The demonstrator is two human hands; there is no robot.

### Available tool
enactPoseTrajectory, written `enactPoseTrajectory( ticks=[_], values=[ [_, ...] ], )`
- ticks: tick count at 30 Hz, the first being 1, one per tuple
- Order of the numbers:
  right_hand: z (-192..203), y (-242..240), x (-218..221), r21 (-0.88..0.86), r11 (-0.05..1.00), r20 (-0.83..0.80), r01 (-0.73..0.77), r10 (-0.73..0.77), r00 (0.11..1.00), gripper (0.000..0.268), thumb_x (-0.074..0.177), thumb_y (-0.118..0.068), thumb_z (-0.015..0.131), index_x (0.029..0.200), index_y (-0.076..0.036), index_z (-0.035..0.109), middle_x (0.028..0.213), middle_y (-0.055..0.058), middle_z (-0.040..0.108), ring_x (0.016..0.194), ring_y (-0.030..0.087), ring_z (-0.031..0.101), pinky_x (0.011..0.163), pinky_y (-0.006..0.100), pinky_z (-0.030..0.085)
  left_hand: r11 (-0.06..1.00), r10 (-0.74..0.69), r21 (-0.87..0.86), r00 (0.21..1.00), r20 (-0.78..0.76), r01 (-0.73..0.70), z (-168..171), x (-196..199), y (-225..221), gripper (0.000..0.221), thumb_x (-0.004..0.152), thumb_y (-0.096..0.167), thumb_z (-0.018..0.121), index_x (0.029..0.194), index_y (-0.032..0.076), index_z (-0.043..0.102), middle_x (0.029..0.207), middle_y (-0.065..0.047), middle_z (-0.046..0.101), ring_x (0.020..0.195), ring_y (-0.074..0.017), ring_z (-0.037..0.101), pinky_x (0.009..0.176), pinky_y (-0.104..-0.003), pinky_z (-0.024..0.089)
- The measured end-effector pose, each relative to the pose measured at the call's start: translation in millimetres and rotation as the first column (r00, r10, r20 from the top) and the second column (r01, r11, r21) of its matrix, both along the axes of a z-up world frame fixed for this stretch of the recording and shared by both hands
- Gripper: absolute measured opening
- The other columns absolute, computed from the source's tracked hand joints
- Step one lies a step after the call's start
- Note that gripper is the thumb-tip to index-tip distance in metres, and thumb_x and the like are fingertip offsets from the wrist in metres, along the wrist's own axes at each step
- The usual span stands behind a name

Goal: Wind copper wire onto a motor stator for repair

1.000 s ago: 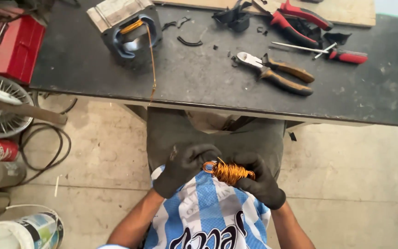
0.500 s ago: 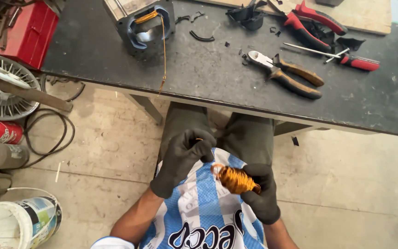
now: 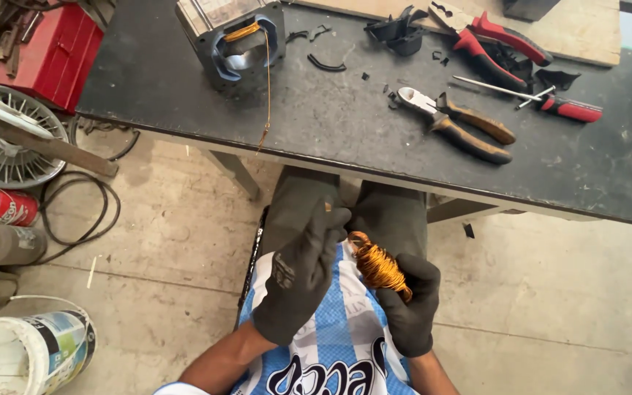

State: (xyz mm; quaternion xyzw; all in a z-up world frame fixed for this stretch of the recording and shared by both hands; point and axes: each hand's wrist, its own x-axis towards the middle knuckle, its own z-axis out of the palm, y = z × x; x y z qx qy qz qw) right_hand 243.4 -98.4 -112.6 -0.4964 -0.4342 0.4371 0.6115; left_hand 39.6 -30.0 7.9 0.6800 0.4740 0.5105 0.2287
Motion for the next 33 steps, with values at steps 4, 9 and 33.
enactPoseTrajectory(
  ticks=[4, 9, 33],
  values=[
    [17, 5, -8, 0.060, 0.997, 0.024, 0.041, -0.043, 0.999, 0.058, 0.081, 0.001, 0.073, 0.132, -0.002, 0.045, 0.121, 0.014, 0.059, 0.096, 0.022, 0.066, 0.087, 0.033, 0.057, 0.992, -0.096, 0.071, 0.984, -0.147, 0.108, -13, -11, -10, 0.025, 0.075, -0.009, 0.064, 0.099, 0.001, 0.060, 0.124, -0.017, 0.067, 0.083, -0.0322, 0.066, 0.069, -0.042, 0.051],
    [20, 7, -12, 0.119, 0.993, -0.036, 0.017, -0.013, 0.999, 0.055, 0.085, 0.000, 0.072, 0.131, -0.003, 0.043, 0.120, 0.017, 0.062, 0.090, 0.025, 0.070, 0.082, 0.036, 0.061, 0.868, -0.195, -0.298, 0.825, 0.531, 0.397, -2, -9, -17, 0.035, 0.097, -0.001, 0.062, 0.133, -0.001, 0.065, 0.107, -0.009, 0.080, 0.079, -0.0070, 0.070, 0.059, -0.019, 0.050],
    [8, 6, -3, 0.114, 0.990, 0.007, -0.085, 0.085, 0.996, 0.053, 0.085, 0.004, 0.072, 0.131, -0.006, 0.048, 0.118, 0.014, 0.065, 0.078, 0.016, 0.066, 0.066, 0.026, 0.057, 0.962, -0.008, -0.258, 0.951, 0.310, 0.092, 12, -6, -15, 0.034, 0.074, 0.001, 0.087, 0.102, 0.008, 0.070, 0.079, 0.000, 0.073, 0.055, -0.0062, 0.050, 0.051, -0.023, 0.043]
  ],
)
